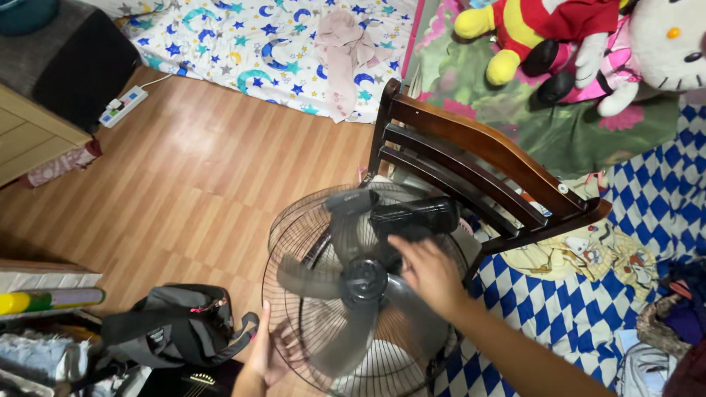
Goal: The person assembles a black table fan by attaching the front grille to the fan head. They repeatedly align and press the grille onto the fan, checking the fit and adjusting the position throughout the process.
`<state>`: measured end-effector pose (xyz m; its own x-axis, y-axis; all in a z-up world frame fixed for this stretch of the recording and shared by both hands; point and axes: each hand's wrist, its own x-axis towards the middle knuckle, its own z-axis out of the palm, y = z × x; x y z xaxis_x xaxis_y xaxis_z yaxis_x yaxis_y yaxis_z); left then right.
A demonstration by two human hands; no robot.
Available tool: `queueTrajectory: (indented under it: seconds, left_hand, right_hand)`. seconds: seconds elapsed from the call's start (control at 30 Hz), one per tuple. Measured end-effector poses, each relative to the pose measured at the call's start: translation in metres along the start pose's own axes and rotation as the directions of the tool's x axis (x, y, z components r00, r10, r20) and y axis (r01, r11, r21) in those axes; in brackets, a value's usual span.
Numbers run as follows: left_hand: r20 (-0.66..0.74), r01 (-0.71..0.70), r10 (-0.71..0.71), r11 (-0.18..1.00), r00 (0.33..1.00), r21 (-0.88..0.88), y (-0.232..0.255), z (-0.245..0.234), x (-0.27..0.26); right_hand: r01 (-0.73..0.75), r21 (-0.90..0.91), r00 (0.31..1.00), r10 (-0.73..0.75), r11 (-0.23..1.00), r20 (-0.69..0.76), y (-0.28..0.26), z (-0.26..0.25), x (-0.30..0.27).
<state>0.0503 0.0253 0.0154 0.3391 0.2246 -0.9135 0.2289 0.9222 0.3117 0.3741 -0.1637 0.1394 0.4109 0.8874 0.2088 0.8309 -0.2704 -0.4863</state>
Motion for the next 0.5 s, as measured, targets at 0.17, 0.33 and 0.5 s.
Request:
queueTrajectory:
  seconds: [0.17, 0.33, 0.5]
  left_hand:
    - [-0.07, 0.018, -0.027, 0.993, 0.997, -0.12, -0.012, 0.003, 0.004]
    - [-0.228, -0.52, 0.534, 0.845, 0.814, 0.123, -0.006, -0.005, 0.028]
    - [-0.328, -0.597, 0.742, 0.667, 0.584, 0.446, -0.005, 0.0, 0.027]
  right_hand:
    - [-0.121, 0.177, 0.982, 0.143, 0.977, -0.119, -0.038, -0.003, -0.033]
    - [-0.033, 0.15, 0.993, 0.049, 0.988, -0.105, -0.037, -0.016, -0.03]
    - [0.237, -0.108, 0.948, -0.254, 0.966, -0.19, -0.038, -0.018, 0.023]
